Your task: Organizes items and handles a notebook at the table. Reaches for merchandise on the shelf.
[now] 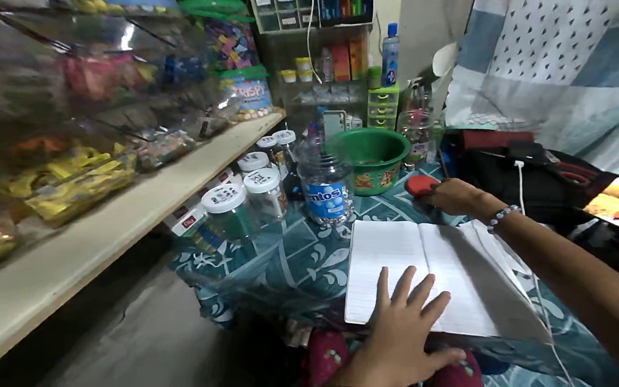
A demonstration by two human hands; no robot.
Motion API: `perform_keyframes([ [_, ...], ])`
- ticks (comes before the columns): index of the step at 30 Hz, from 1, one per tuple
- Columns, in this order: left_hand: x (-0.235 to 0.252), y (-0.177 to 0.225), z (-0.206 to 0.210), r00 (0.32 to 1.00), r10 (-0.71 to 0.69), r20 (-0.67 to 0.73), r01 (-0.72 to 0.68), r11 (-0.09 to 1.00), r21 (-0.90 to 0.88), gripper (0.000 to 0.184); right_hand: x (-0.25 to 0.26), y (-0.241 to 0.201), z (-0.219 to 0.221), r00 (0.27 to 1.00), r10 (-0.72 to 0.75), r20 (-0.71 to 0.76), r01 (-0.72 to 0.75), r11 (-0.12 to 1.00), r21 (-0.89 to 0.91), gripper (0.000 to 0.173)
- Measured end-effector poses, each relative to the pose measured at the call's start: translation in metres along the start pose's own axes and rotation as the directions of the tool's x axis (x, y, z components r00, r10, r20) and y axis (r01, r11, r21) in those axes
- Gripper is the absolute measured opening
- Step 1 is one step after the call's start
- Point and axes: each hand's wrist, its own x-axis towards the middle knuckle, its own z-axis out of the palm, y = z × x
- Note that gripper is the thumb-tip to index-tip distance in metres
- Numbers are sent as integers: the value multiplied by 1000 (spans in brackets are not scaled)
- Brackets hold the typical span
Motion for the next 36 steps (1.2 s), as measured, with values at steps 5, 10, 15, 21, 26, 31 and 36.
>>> perform_keyframes([
  [5, 14, -28, -56, 975, -97, 202, 177, 887, -427, 51, -1, 10, -4, 967, 64, -245, 8, 960, 281, 35],
  [10, 27, -92, -47, 911, -412, -4, 393, 870, -299, 48, -21, -26, -19, 700, 330, -633, 261, 708, 657, 33],
  [15, 26, -90, -41, 889, -457, -17, 441, 866, -235, 46, -5, -65, -30, 703, 513, -493, 535, 77, 842, 28],
  [21, 26, -95, -39, 879, -473, -63, 437, 852, -290, 44, 43, -93, 15, 787, 585, -195, 538, -497, 681, 35],
  [26, 17, -90, -32, 799, -487, -352, 341, 850, -402, 35, 46, -94, 18, 751, 615, -243, 594, -466, 656, 22],
  [31, -24, -104, -99, 400, -235, -886, 171, 969, -179, 22, 47, -96, 13, 795, 562, -228, 547, -502, 670, 28],
  [36, -80, -105, -308, 9, 23, -1000, 589, 808, 24, 30, 53, -92, 20, 830, 515, -213, 515, -562, 647, 30],
])
